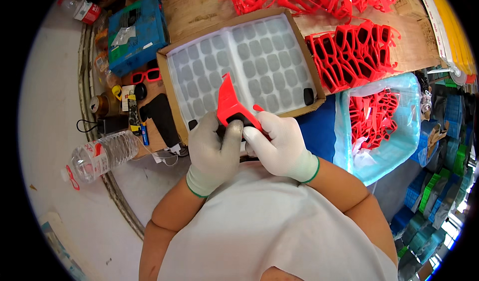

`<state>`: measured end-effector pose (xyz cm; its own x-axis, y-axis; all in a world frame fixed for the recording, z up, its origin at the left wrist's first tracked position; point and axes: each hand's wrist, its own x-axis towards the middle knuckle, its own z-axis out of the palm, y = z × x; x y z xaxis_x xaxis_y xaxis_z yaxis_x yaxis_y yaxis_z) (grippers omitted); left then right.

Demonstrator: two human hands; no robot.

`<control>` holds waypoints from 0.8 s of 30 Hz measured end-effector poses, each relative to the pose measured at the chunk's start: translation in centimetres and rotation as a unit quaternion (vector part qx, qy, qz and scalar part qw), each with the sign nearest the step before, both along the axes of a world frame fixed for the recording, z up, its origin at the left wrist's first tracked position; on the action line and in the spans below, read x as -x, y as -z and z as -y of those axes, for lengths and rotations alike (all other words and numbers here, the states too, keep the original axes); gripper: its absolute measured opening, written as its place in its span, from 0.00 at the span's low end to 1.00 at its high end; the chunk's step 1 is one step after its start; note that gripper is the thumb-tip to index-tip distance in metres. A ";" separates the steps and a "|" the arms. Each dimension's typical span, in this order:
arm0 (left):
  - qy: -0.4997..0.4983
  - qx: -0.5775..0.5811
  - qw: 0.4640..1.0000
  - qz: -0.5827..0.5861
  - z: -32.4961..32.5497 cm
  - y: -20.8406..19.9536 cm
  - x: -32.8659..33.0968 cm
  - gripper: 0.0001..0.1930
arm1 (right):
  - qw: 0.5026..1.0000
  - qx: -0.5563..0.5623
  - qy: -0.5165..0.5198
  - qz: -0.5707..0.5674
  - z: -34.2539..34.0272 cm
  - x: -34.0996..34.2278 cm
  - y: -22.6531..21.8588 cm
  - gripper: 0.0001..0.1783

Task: The person assembles red plastic sunglasses by inserting black lenses into the frames. They pick up frames and lenses from a tray, fit the lenses into the arms, and place the completed glasses into a blue bin.

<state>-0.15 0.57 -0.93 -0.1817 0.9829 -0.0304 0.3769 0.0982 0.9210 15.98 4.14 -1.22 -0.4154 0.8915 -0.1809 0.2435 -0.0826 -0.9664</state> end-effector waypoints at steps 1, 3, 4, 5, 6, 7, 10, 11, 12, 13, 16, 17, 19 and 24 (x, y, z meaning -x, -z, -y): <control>-0.005 -0.002 1.000 -0.003 0.2 0.2 0.1 0.07 | 1.000 0.001 -0.005 0.004 0.0 0.1 -0.2 0.14; -0.012 -0.018 1.000 -0.014 0.2 0.4 0.1 0.06 | 1.000 -0.006 -0.005 0.005 0.0 0.3 -0.4 0.14; -0.015 -0.031 0.999 -0.021 0.3 0.4 0.1 0.06 | 1.000 -0.013 0.000 0.001 0.1 0.5 -0.4 0.14; -0.017 -0.045 0.998 -0.029 0.2 0.3 0.1 0.06 | 1.000 -0.020 0.005 -0.002 0.1 0.6 -0.5 0.14; -0.006 -0.045 0.998 -0.033 0.3 0.1 0.1 0.07 | 1.000 -0.026 -0.002 0.004 0.1 0.5 -0.7 0.14; 0.006 -0.045 0.998 -0.037 0.3 -0.3 0.2 0.07 | 0.999 -0.031 -0.009 0.009 0.0 0.4 -0.9 0.14; 0.017 -0.003 0.999 0.046 0.3 -0.3 0.7 0.09 | 0.997 0.060 -0.048 -0.024 -1.1 -0.3 -1.4 0.13; 0.018 0.018 0.996 0.090 0.2 -0.2 0.8 0.10 | 0.991 0.108 -0.063 -0.042 -1.4 -0.6 -1.4 0.12; 0.000 0.037 0.989 0.141 0.2 -0.4 0.7 0.10 | 0.987 0.133 -0.070 -0.061 -1.5 -0.9 -1.5 0.12; -0.017 0.056 0.980 0.193 0.2 -0.6 0.4 0.10 | 0.981 0.157 -0.076 -0.079 -1.6 -1.2 -1.5 0.12; -0.019 0.096 0.974 0.207 -0.1 -1.0 0.3 0.12 | 0.988 0.109 -0.090 -0.061 -1.6 -1.5 -1.7 0.11; -0.014 0.098 0.978 0.184 -0.4 -1.0 0.3 0.13 | 0.995 0.035 -0.090 -0.029 -1.6 -1.5 -1.5 0.11; 0.034 0.091 0.982 0.163 -1.3 -2.1 0.4 0.15 | 0.995 -0.049 -0.085 -0.008 -1.4 -1.6 -1.2 0.12; 0.019 0.096 0.950 0.295 -2.3 -3.5 -1.9 0.16 | 0.992 -0.034 -0.117 -0.037 -2.7 -3.5 -1.7 0.11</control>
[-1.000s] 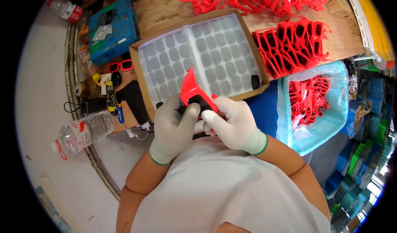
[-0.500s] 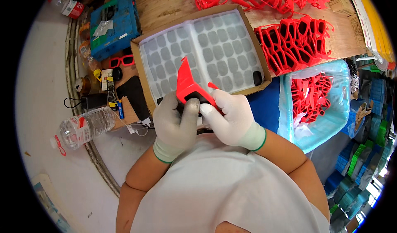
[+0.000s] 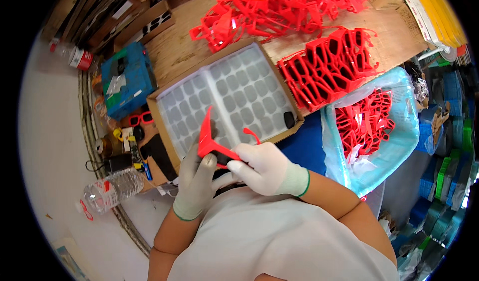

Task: The person assembles red plastic sunglasses by inserting black lenses into the frames. They pick up frames and lenses from a tray, fit the lenses into the arms, and place the completed glasses into a blue bin.

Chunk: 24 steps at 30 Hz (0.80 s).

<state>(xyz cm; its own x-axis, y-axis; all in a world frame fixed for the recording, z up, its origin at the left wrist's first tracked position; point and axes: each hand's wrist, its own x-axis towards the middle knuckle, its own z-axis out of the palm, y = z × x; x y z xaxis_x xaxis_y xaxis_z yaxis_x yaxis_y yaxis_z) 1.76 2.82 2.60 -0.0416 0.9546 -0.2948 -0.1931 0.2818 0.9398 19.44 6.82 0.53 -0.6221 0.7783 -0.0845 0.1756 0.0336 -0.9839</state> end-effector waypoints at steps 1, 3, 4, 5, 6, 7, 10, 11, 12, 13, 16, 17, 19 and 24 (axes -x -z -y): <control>0.027 -0.007 0.999 -0.022 -0.3 0.2 0.6 0.15 | 1.000 -0.006 0.004 -0.004 -0.3 -0.3 0.3 0.11; 0.053 -0.056 0.994 -0.080 -1.4 0.0 -0.3 0.14 | 0.999 -0.020 0.030 -0.030 -0.7 -0.8 1.2 0.09; 0.066 -0.032 0.993 -0.097 -1.9 0.3 -0.5 0.22 | 0.998 -0.044 0.040 -0.036 -1.2 -1.2 1.4 0.07; 0.077 -0.009 0.990 -0.116 -2.2 0.5 -0.8 0.30 | 0.998 -0.046 0.034 -0.028 -1.8 -2.0 1.0 0.07; 0.089 -0.038 0.988 -0.122 -3.0 0.8 -1.5 0.30 | 0.995 -0.065 0.060 -0.040 -2.3 -2.6 0.8 0.06; 0.101 -0.067 0.985 -0.127 -4.0 1.0 -2.4 0.30 | 0.994 -0.074 0.067 -0.031 -2.9 -3.3 0.7 0.07; 0.125 -0.150 0.970 -0.145 -6.7 1.6 -4.7 0.30 | 0.988 -0.113 0.098 -0.029 -4.3 -5.9 0.6 0.07; 0.128 -0.177 0.964 -0.152 -7.4 1.7 -5.1 0.29 | 0.985 -0.129 0.107 -0.032 -4.9 -6.7 0.5 0.06; 0.148 -0.176 0.962 -0.150 -7.9 2.1 -5.5 0.28 | 0.981 -0.161 0.109 0.029 -5.5 -7.8 0.2 0.05; 0.168 -0.174 0.959 -0.148 -8.3 2.8 -5.8 0.27 | 0.971 -0.192 0.109 0.090 -6.1 -9.4 -0.3 0.05; 0.148 -0.147 0.966 -0.152 -10.2 4.2 -6.8 0.22 | 0.861 -0.376 0.308 0.146 -10.3 -16.4 0.7 0.05; 0.124 -0.136 0.971 -0.151 -11.1 5.0 -6.1 0.21 | 0.814 -0.387 0.329 0.283 -12.4 -20.3 0.2 0.05; 0.063 -0.121 0.977 -0.165 -13.8 6.6 -4.6 0.20 | 0.771 -0.190 0.482 0.370 -17.7 -27.7 0.7 0.10; 0.000 -0.056 0.943 -0.328 -18.3 8.1 -3.5 0.18 | 0.782 -0.154 0.386 0.464 -23.9 -33.0 7.2 0.15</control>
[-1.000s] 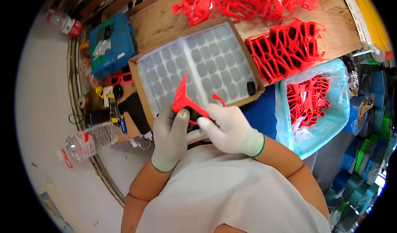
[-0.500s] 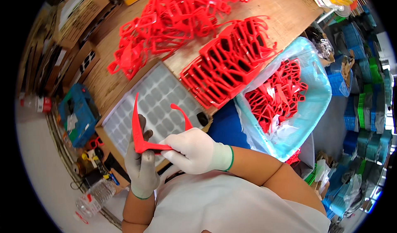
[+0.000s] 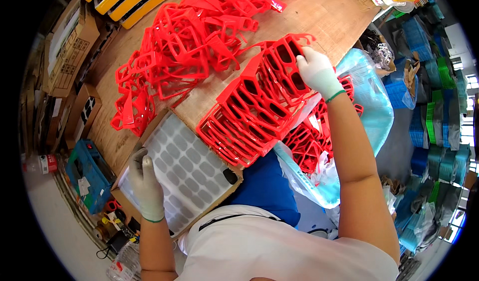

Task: The person assembles red plastic sunglasses by inserting black lenses into the frames. They pick up frames and lenses from a tray, fit the lenses into the arms, and place the completed glasses into a blue bin.

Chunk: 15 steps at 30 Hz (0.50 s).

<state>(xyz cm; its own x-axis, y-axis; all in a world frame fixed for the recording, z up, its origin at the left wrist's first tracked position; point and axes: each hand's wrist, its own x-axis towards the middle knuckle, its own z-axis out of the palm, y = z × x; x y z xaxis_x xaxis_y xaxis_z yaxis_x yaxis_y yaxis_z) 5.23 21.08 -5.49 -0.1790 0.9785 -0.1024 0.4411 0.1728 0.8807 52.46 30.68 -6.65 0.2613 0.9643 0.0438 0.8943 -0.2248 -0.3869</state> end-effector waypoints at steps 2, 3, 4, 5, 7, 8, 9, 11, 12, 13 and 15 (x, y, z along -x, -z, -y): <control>-0.004 -0.008 0.999 -0.038 -0.2 1.1 0.7 0.20 | 0.998 0.027 0.001 -0.050 -1.4 0.1 1.4 0.16; -0.011 -0.021 0.999 -0.045 -0.8 2.1 1.5 0.21 | 0.998 0.025 0.002 -0.050 -1.8 0.1 2.1 0.17; -0.017 -0.035 0.998 -0.053 -1.8 3.0 2.4 0.23 | 0.998 0.023 0.004 -0.050 -1.8 -0.2 2.6 0.17; -0.060 -0.038 0.996 -0.047 -4.3 3.5 4.2 0.24 | 0.996 0.009 -0.003 -0.085 -1.7 -0.8 2.8 0.18; -0.145 0.027 0.989 0.000 -9.2 4.0 7.5 0.27 | 0.998 -0.024 -0.054 -0.026 -1.2 -0.6 1.5 0.20; -0.176 0.097 0.978 0.056 -11.6 5.3 8.8 0.27 | 1.000 -0.002 -0.029 -0.008 -1.0 -0.1 0.9 0.20; -0.202 0.162 0.959 0.117 -13.8 6.4 10.0 0.27 | 1.000 0.015 -0.007 0.019 -1.0 0.2 0.5 0.22; -0.169 0.235 0.933 0.212 -15.2 5.9 8.8 0.30 | 0.998 -0.036 0.024 0.042 0.4 2.6 -1.5 0.22; -0.118 0.249 0.931 0.241 -14.8 5.2 6.5 0.33 | 0.992 -0.109 0.023 0.053 1.4 3.1 -1.5 0.22; -0.153 0.254 0.913 0.279 -15.4 5.7 6.7 0.25 | 0.988 -0.149 0.017 0.047 2.7 4.1 -1.7 0.21; -0.217 0.222 0.893 0.326 -15.6 6.2 7.1 0.20 | 0.973 -0.228 0.009 0.038 5.6 8.0 -3.2 0.20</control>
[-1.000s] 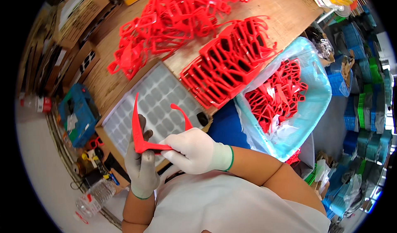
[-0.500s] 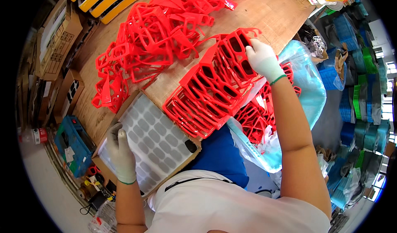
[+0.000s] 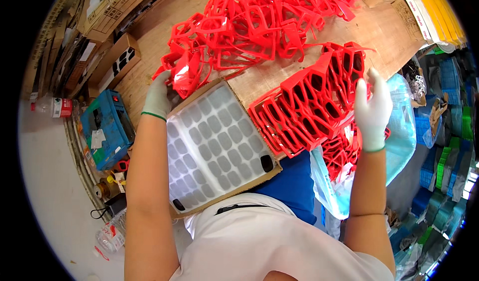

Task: The person assembles red plastic sunglasses by inserting black lenses into the frames. They pick up frames and lenses from a tray, fit the lenses into the arms, and place the completed glasses into a blue bin.

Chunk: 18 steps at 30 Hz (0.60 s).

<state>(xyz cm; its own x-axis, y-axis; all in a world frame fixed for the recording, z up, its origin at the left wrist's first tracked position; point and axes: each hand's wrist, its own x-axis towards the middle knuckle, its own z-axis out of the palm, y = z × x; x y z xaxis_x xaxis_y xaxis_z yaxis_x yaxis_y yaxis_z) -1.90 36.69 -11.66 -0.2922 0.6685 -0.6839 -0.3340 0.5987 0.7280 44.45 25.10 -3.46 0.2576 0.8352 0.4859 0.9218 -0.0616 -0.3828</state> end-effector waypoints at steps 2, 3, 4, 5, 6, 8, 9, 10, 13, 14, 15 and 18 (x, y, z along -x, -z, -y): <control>-0.056 -0.077 0.995 0.030 0.4 -0.1 0.0 0.13 | 0.994 -0.068 -0.080 -0.040 3.2 2.8 0.5 0.16; -0.083 -0.094 0.992 0.012 0.5 -0.2 0.9 0.13 | 0.988 -0.078 -0.118 -0.059 4.6 4.8 0.2 0.15; -0.108 -0.110 0.988 -0.006 0.3 -0.1 2.3 0.13 | 0.985 -0.044 -0.155 -0.054 6.4 6.2 0.2 0.15; -0.133 -0.125 0.983 -0.025 0.4 -0.2 3.5 0.14 | 0.978 -0.033 -0.193 -0.077 7.8 7.7 0.4 0.15; -0.124 -0.183 0.975 0.022 0.7 -1.3 3.9 0.15 | 0.969 -0.018 -0.227 -0.097 9.1 9.1 0.8 0.15; -0.087 -0.228 0.970 -0.007 2.0 -3.8 3.3 0.16 | 0.945 0.032 -0.294 -0.136 10.7 11.6 1.1 0.15; -0.068 -0.253 0.965 -0.021 2.7 -5.6 2.5 0.16 | 0.932 0.087 -0.324 -0.136 11.3 12.4 1.6 0.13; -0.049 -0.251 0.961 -0.102 3.3 -7.3 1.5 0.16 | 0.926 0.056 -0.342 -0.150 11.8 13.6 3.1 0.13; 0.037 -0.327 0.931 -0.156 4.1 -9.4 1.0 0.18 | 0.893 0.296 -0.339 -0.016 12.9 16.6 3.0 0.08; 0.096 -0.334 0.915 -0.203 3.5 -9.3 2.4 0.19 | 0.885 0.322 -0.334 0.021 13.0 17.2 3.9 0.08; 0.144 -0.350 0.875 -0.302 3.4 -10.1 2.8 0.19 | 0.883 0.338 -0.321 0.052 13.0 17.8 4.6 0.09; 0.232 -0.343 0.779 -0.471 4.1 -13.0 3.8 0.18 | 0.870 0.396 -0.261 0.133 12.8 19.3 5.1 0.13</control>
<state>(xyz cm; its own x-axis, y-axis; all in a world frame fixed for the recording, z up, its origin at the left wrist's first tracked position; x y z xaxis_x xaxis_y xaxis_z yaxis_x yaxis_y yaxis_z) -5.66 32.56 1.31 -0.0666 0.9651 0.2534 0.6786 -0.1424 0.7206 25.11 12.32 -8.56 -0.2910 0.9051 -0.3101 0.9528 0.2450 -0.1791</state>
